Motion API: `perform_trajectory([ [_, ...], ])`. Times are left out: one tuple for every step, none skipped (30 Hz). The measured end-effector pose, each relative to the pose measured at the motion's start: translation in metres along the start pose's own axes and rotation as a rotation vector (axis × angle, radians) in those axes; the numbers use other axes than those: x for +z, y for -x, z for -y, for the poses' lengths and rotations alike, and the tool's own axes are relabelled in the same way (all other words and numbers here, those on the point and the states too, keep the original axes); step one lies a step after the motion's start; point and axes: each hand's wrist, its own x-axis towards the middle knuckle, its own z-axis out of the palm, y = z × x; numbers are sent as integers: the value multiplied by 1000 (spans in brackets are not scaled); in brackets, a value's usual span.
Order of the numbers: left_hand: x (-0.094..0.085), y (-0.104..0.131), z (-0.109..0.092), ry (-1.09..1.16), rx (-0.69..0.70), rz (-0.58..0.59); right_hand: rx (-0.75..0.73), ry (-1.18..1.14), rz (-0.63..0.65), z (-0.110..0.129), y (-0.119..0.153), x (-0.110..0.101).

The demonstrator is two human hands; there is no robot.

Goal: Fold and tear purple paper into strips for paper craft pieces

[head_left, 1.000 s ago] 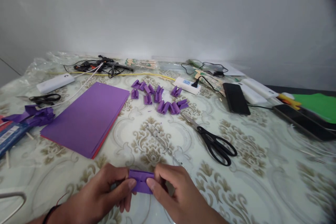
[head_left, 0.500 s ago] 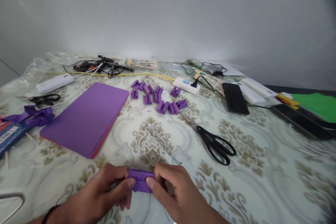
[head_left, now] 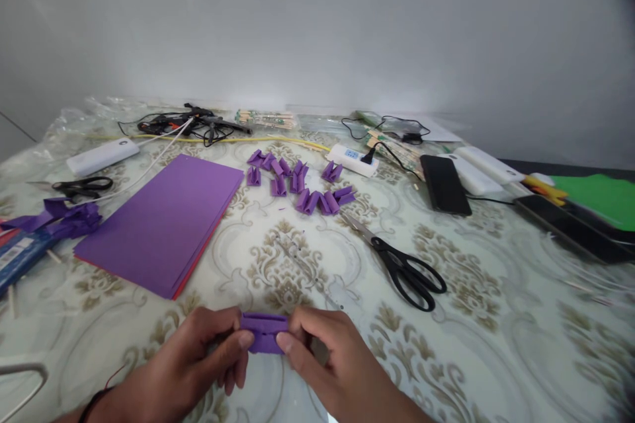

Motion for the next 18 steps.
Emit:
perform_trajectory([
  [0, 0, 0, 9, 0, 1, -8, -5, -12, -1, 0, 0],
  [0, -1, -1, 25, -3, 4, -15, -15, -27, -1, 1, 1],
  [0, -1, -1, 42, -5, 5, -24, -28, -50, -2, 1, 1],
  [0, -2, -2, 59, -10, 6, -31, -41, -78, -3, 1, 1],
  [0, -2, -3, 72, -14, 6, -35, -50, -109, -4, 1, 1],
  [0, -2, -4, 81, -19, 6, -35, -56, -137, -5, 1, 0],
  [-1, -2, -5, 86, -25, 8, -32, -61, -159, -4, 1, -2],
  [-1, -1, -6, 89, -28, 7, -25, -61, -165, -4, 1, -5],
  [-1, -1, -7, 95, -26, 5, -12, -52, -146, -3, 0, -8],
  [-2, 0, -8, 110, -20, -2, 10, -35, -96, -1, 0, -12],
  [-2, 1, -9, 137, -7, -13, 36, -18, -20, 0, 0, -16],
  [-2, 2, -10, 173, 9, -25, 67, -2, 84, 2, -1, -20],
  [-3, 2, -11, 212, 28, -36, 97, 2, 201, 4, -1, -24],
  [-3, 2, -11, 245, 42, -45, 119, -8, 312, 4, -1, -27],
  [-3, 2, -12, 271, 51, -54, 135, -28, 406, 5, -1, -30],
  [-3, 2, -12, 287, 55, -61, 144, -57, 476, 4, -1, -32],
  [-3, 2, -12, 295, 55, -65, 147, -95, 513, 3, -1, -32],
  [-3, 2, -12, 298, 54, -70, 150, -151, 509, 1, -2, -33],
])
